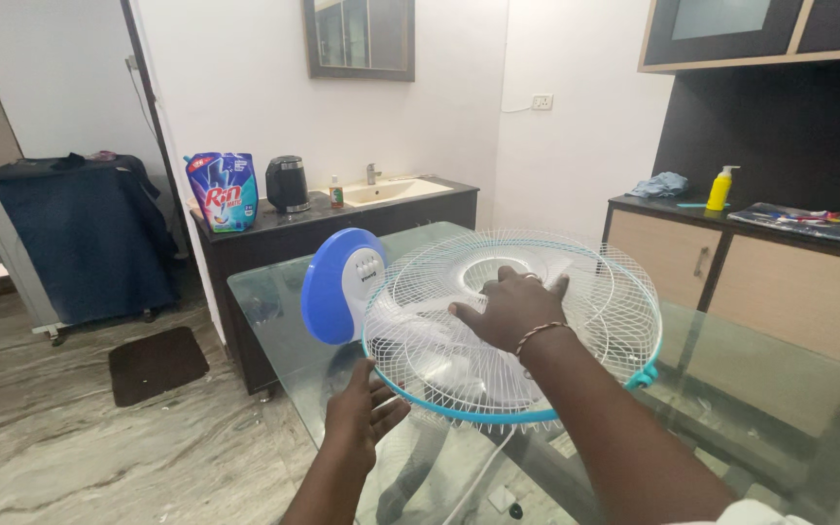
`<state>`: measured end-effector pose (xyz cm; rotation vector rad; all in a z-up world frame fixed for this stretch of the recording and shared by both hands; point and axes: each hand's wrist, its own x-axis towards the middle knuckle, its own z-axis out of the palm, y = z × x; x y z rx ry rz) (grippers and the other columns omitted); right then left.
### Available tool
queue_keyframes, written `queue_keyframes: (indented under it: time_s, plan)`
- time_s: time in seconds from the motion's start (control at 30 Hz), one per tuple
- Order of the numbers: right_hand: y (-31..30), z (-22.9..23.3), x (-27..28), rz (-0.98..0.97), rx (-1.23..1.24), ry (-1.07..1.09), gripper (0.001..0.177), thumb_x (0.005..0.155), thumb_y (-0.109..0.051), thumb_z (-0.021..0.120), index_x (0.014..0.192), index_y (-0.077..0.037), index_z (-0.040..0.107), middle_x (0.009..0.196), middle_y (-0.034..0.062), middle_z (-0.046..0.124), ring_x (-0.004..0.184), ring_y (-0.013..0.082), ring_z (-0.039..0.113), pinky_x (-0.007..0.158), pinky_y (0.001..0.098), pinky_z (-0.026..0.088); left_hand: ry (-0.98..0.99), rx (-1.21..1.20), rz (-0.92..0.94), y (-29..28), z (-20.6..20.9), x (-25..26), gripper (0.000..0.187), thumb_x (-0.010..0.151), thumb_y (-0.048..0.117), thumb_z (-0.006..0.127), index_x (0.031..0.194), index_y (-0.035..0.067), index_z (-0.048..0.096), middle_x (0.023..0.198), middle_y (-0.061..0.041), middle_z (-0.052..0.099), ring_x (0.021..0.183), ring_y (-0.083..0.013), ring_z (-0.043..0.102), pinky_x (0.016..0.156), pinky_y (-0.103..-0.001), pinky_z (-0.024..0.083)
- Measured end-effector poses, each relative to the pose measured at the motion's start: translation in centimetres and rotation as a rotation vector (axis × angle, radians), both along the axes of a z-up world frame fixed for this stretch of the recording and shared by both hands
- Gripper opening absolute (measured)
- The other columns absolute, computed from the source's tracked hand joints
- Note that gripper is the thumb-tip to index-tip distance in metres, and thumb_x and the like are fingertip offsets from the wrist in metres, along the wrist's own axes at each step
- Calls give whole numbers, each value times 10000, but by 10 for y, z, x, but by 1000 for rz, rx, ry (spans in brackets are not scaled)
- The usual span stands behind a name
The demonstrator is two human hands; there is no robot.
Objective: The person assembles a small tabletop fan on a glass table. They attach the front grille to the fan head, then use a screwdriver to tighten the central screw and secure the assembly. The fan remains on the table after assembly.
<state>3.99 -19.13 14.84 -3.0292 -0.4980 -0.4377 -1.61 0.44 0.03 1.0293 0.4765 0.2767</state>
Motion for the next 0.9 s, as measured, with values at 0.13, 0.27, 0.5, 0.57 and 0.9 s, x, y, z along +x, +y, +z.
queue_keyframes:
  time_s: [0.13,0.27,0.5,0.57,0.9]
  plan:
    - [3,2,16,26,-40,21,658,991,-661,366,1185,-163,751,1308,102,675,1281,297,615,1209,673,222,6,40,9,0,2,1,674,948,487,560,1243,-118,586,1147,-270,696,960,-327,719,812,-400,651]
    - [8,12,26,-18,-87,201,719,1028,-638,285,1119,-163,817,1298,102,718,1328,298,596,1260,680,154,-41,63,-9,7,3,9,624,942,441,561,1181,-133,618,1033,-285,740,874,-335,748,799,-390,659]
    - [7,14,44,-8,-97,237,682,1028,-638,285,1348,-191,689,1433,115,613,1455,341,453,1232,711,78,-30,117,50,9,1,19,585,931,385,641,1080,-180,661,937,-285,733,788,-319,769,737,-381,674]
    - [7,16,43,-8,-98,249,665,1027,-627,297,1353,-206,694,1451,103,605,1470,339,442,1229,722,91,-19,159,45,10,4,18,580,921,414,631,1054,-149,677,914,-268,744,737,-305,769,674,-382,655]
    - [2,12,46,-3,-20,275,633,1016,-624,283,1381,-281,669,1444,80,620,1505,334,396,1237,711,-41,204,814,147,0,23,1,582,932,561,583,922,30,822,749,-101,818,668,-137,723,681,-286,549]
